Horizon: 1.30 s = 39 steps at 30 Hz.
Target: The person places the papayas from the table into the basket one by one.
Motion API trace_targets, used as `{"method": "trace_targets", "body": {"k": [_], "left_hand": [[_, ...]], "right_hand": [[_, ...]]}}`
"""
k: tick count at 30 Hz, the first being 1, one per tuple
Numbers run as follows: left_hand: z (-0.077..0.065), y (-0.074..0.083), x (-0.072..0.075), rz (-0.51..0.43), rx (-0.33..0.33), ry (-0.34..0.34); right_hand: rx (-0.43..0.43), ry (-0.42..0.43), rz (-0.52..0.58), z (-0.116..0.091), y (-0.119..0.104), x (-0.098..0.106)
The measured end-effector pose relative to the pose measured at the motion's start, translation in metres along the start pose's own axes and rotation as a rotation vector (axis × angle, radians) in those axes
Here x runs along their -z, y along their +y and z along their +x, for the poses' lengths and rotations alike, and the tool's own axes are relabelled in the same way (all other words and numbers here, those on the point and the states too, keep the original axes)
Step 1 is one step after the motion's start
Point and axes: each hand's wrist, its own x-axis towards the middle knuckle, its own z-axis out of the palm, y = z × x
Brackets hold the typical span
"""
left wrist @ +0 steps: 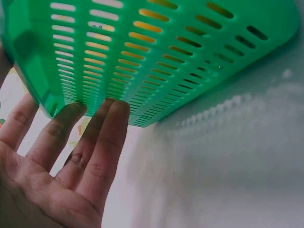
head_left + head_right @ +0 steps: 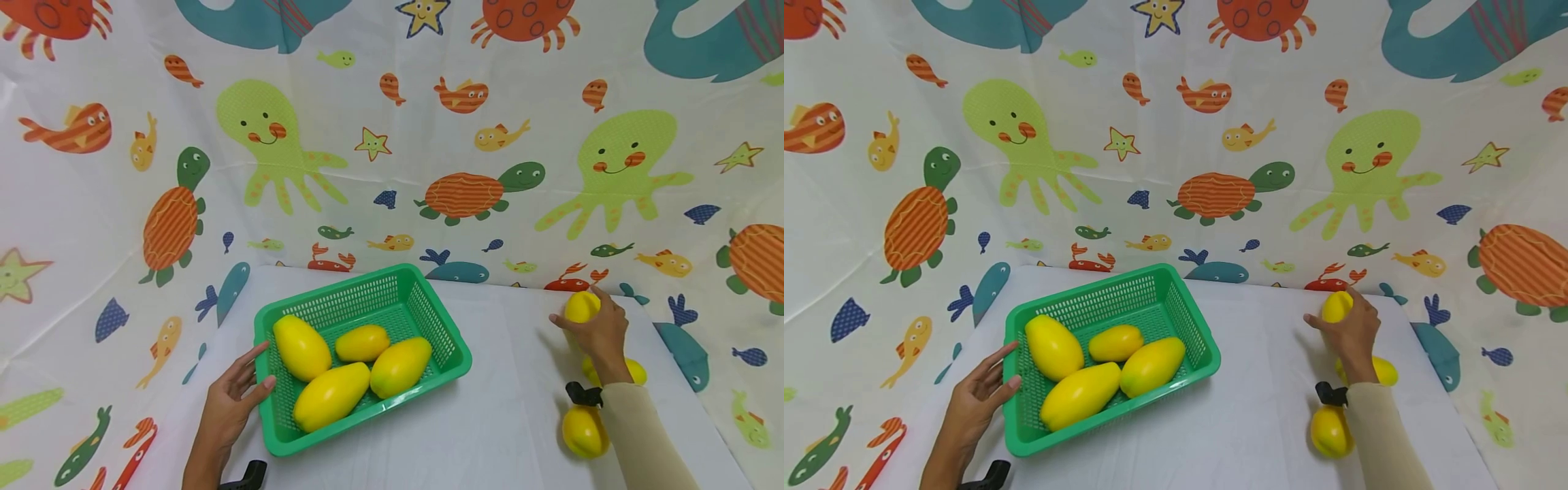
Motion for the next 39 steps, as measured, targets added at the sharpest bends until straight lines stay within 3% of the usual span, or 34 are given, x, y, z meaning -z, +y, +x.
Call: {"method": "trace_targets", "body": {"k": [7, 16, 23, 39], "left_hand": [[0.0, -0.001, 0.0, 0.0, 0.006, -0.001], [0.0, -0.001, 0.0, 0.02, 0.011, -0.005], [0.001, -0.004, 0.0, 0.018, 0.023, -0.006], [0.001, -0.006, 0.0, 0.026, 0.019, -0.002]], "right_hand": [[0.003, 0.044, 0.004, 0.002, 0.006, 0.001], [-0.022, 0.04, -0.016, 0.008, 0.014, 0.004], [-0.059, 0.006, -0.02, 0.014, 0.012, 0.003], [-0.023, -0.142, -0.078, 0.015, 0.003, -0.011]]}}
